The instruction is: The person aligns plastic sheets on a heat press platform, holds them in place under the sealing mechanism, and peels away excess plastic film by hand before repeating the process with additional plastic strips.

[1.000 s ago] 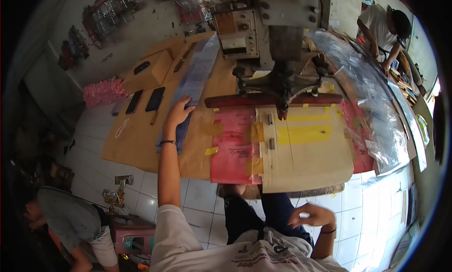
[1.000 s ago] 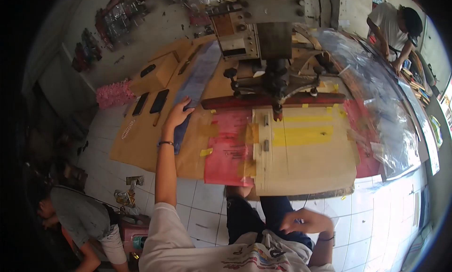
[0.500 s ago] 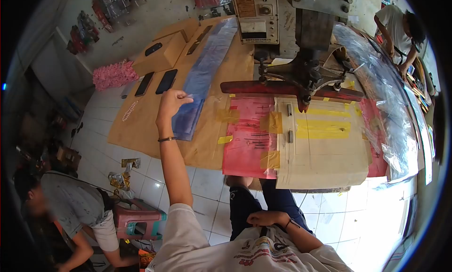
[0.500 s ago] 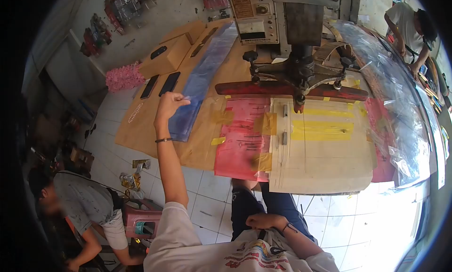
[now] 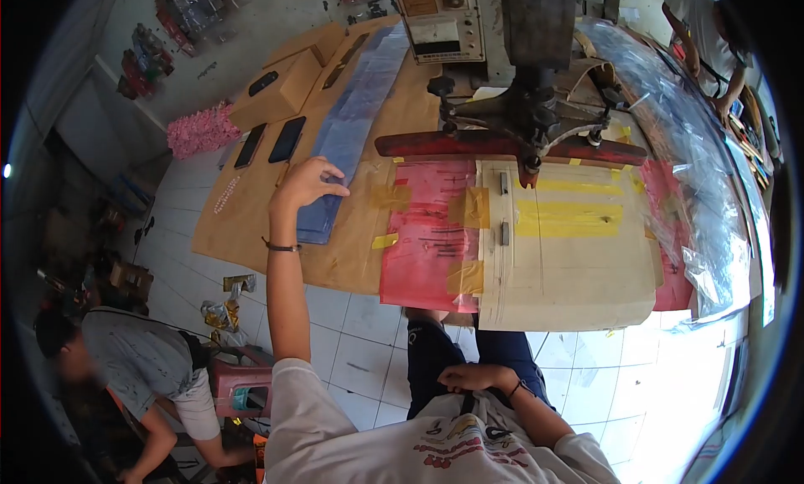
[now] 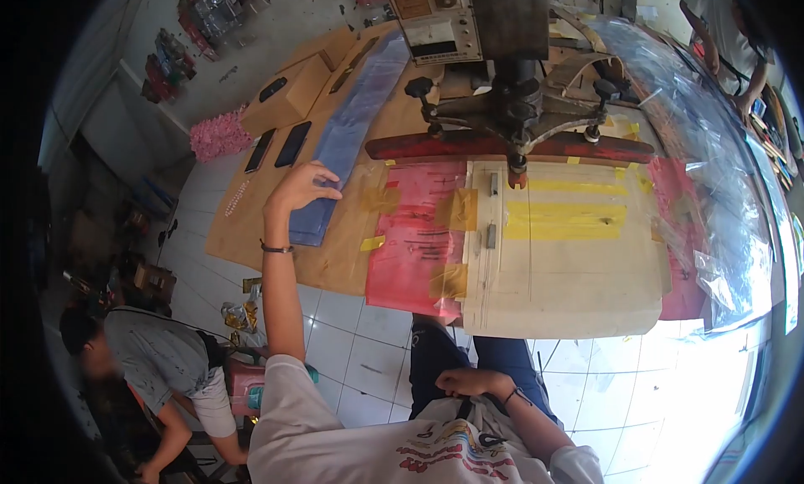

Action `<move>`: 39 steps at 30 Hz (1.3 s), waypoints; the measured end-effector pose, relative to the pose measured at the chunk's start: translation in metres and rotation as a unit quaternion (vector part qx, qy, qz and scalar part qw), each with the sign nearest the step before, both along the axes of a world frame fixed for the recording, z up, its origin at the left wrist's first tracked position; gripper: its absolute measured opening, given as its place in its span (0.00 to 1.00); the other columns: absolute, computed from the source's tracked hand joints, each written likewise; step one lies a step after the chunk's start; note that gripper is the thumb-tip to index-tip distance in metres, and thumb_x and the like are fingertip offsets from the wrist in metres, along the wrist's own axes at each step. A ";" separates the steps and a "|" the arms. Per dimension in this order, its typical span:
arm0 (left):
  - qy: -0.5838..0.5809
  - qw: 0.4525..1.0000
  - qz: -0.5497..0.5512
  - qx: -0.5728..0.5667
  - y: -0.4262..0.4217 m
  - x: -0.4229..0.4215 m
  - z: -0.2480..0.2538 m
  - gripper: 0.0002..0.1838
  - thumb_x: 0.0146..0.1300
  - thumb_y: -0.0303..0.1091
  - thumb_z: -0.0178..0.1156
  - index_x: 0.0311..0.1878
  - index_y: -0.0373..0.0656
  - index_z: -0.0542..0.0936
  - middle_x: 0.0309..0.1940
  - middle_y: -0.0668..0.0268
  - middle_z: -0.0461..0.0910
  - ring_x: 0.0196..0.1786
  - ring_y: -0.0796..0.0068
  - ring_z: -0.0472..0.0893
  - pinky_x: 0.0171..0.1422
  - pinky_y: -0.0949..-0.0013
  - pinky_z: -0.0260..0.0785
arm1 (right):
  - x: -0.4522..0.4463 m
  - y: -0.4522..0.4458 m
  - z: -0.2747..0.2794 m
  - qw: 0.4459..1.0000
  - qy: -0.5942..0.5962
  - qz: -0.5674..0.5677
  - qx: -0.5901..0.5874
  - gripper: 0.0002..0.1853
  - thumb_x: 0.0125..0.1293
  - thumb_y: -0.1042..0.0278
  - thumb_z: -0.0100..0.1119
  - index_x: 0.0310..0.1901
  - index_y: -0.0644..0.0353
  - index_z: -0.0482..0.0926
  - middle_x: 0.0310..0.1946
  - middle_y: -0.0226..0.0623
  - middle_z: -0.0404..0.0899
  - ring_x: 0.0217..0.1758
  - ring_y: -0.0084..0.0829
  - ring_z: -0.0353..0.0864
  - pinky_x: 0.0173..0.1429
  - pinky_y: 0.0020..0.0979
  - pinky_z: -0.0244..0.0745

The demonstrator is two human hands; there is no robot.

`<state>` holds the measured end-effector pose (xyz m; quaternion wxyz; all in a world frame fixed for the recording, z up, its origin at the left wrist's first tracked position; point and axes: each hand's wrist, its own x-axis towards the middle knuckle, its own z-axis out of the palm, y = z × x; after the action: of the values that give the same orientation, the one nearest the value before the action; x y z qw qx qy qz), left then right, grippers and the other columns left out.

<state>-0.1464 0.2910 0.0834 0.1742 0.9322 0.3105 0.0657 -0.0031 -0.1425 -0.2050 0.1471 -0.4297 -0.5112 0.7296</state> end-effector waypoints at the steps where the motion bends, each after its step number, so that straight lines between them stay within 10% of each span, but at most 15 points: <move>1: -0.009 1.000 -0.001 -0.019 0.003 -0.002 -0.001 0.18 0.62 0.35 0.75 0.50 0.32 0.88 0.46 0.54 0.88 0.47 0.66 0.85 0.56 0.66 0.75 | -0.001 -0.002 -0.005 1.000 0.007 -0.004 0.003 0.23 0.84 0.53 0.48 0.66 0.64 0.73 0.50 0.34 0.80 0.51 0.25 0.81 0.61 0.28 0.78; 22: -0.050 0.994 0.076 0.058 -0.006 0.000 -0.008 0.05 0.66 0.25 0.64 0.40 0.32 0.81 0.39 0.57 0.89 0.41 0.68 0.89 0.45 0.66 0.78 | -0.002 0.000 -0.019 1.000 -0.007 -0.003 0.021 0.23 0.84 0.55 0.46 0.66 0.65 0.73 0.52 0.36 0.81 0.54 0.27 0.82 0.62 0.30 0.78; 25: -0.136 0.973 0.142 -0.118 0.028 0.006 -0.003 0.03 0.69 0.23 0.58 0.43 0.34 0.77 0.39 0.56 0.88 0.41 0.68 0.89 0.43 0.68 0.78 | -0.005 -0.001 -0.026 1.000 -0.005 0.003 0.020 0.23 0.84 0.54 0.46 0.66 0.65 0.73 0.53 0.37 0.81 0.55 0.28 0.82 0.62 0.31 0.79; 28: -0.099 0.975 0.159 -0.120 0.069 0.007 -0.005 0.09 0.71 0.30 0.62 0.50 0.37 0.78 0.39 0.56 0.87 0.39 0.69 0.89 0.44 0.70 0.80 | -0.009 -0.001 -0.035 1.000 0.006 -0.014 0.011 0.24 0.83 0.52 0.46 0.66 0.64 0.73 0.52 0.37 0.81 0.53 0.28 0.82 0.60 0.30 0.79; 35: 0.119 0.991 -0.046 -0.034 0.058 0.007 -0.003 0.55 0.55 0.53 0.80 0.80 0.41 0.64 0.69 0.50 0.66 0.74 0.58 0.68 0.78 0.61 0.62 | -0.005 -0.004 -0.042 0.999 0.023 -0.034 0.019 0.24 0.83 0.50 0.46 0.66 0.62 0.74 0.51 0.37 0.81 0.50 0.27 0.81 0.59 0.30 0.79; 39: 0.048 0.995 -0.015 -0.081 0.056 -0.003 -0.016 0.56 0.52 0.57 0.81 0.80 0.42 0.66 0.68 0.53 0.66 0.73 0.58 0.68 0.79 0.62 0.60 | -0.001 -0.002 -0.023 1.000 -0.003 -0.013 0.011 0.25 0.84 0.51 0.45 0.67 0.64 0.73 0.55 0.37 0.80 0.57 0.28 0.81 0.63 0.30 0.78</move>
<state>-0.1498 0.3472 0.0679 0.2348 0.9217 0.3087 -0.0070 -0.0044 -0.1447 -0.2277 0.1598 -0.4371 -0.5143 0.7204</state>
